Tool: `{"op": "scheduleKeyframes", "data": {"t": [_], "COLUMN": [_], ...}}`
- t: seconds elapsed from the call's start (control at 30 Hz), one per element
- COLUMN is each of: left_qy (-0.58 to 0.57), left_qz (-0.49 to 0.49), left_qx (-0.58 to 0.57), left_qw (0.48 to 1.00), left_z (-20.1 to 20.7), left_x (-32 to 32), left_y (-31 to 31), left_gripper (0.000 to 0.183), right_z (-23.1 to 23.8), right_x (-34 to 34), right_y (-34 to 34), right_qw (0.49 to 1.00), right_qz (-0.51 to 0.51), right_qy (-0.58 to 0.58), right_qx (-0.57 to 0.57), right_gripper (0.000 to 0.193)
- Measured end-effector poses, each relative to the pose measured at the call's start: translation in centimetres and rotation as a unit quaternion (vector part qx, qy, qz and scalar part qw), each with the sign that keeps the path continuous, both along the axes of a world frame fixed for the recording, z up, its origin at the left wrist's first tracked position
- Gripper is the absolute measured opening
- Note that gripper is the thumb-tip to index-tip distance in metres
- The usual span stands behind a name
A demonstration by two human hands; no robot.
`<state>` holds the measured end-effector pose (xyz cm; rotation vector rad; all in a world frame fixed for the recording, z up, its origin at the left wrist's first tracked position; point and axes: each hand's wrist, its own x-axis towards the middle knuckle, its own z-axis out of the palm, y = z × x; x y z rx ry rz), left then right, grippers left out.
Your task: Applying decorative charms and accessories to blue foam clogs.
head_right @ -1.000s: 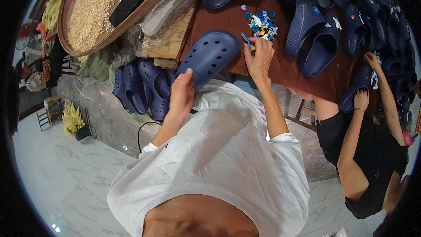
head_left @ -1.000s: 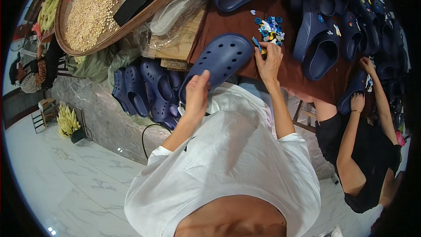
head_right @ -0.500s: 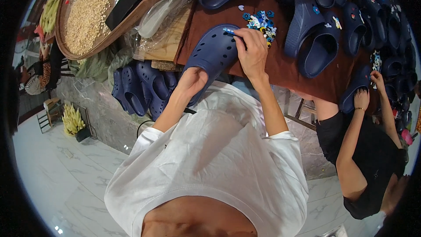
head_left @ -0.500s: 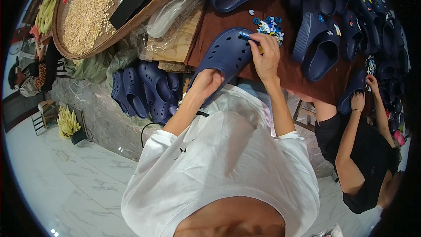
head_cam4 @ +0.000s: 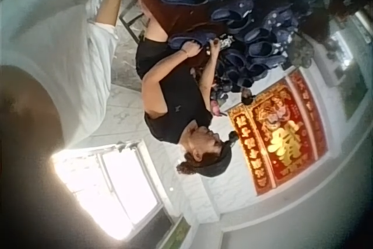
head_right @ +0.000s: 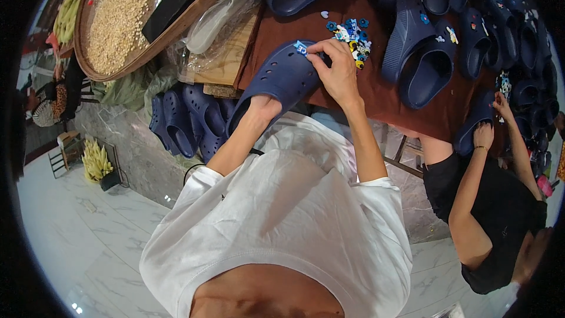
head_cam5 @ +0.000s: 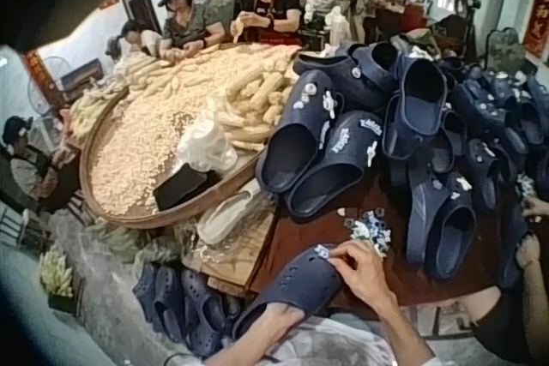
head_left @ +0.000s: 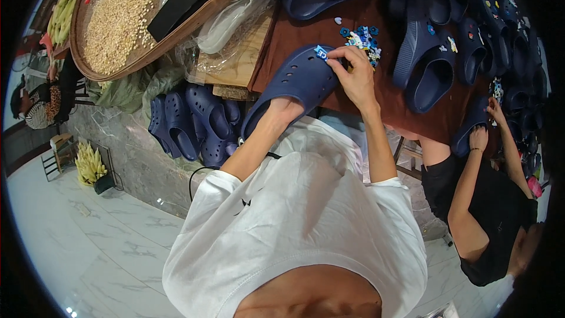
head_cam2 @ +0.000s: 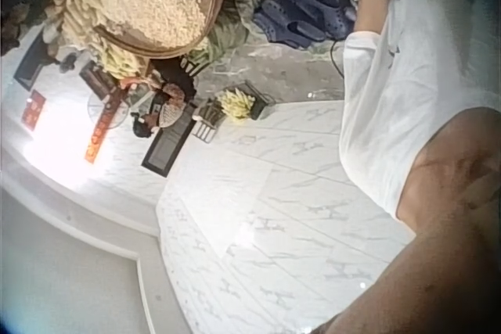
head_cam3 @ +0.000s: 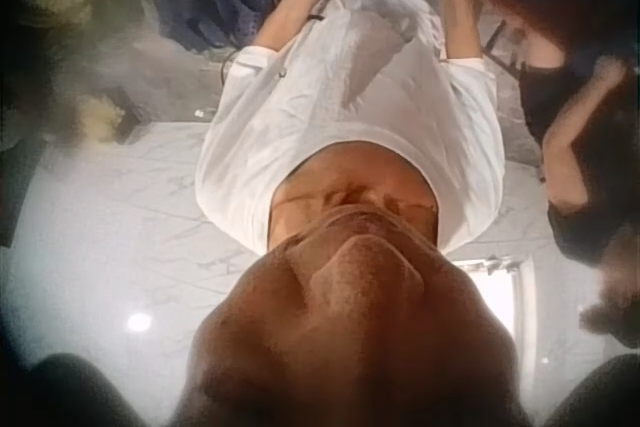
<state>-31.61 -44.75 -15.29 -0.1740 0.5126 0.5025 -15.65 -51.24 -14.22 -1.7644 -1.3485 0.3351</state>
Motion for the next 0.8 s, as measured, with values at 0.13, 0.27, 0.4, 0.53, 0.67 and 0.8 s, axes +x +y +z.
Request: {"op": "scheduleKeyframes", "data": {"t": [0.13,0.27,0.4,0.53,0.67,0.8], "left_qy": [0.007,0.013,0.019,0.026,0.033,0.040], "left_qz": [0.004,-0.002,-0.007,-0.012,-0.015,-0.016], "left_qx": [0.005,0.006,0.007,0.009,0.010,0.010], "left_qw": [1.000,1.000,1.000,1.000,0.999,0.999], "left_z": [0.3,0.6,0.6,0.5,0.4,0.2], "left_x": [-1.1,-2.4,-3.0,-3.3,-3.4,-3.6], "left_y": [-0.6,-0.6,-0.6,-0.6,-0.6,-0.7], "left_gripper": [0.029,0.029,0.029,0.029,0.029,0.029], "right_z": [1.3,1.0,0.6,0.7,-0.1,-0.6], "right_x": [0.4,1.1,1.2,0.6,0.7,0.9], "right_y": [-1.0,-2.0,-2.5,-2.6,-2.4,-2.2], "right_qw": [0.980,0.962,0.933,0.887,0.879,0.881], "right_qz": [0.041,0.054,0.076,0.092,0.095,0.089], "right_qy": [0.160,0.224,0.314,0.417,0.434,0.425], "right_qx": [-0.109,-0.147,-0.156,-0.175,-0.176,-0.188], "right_gripper": [0.012,0.036,0.050,0.059,0.062,0.061]}}
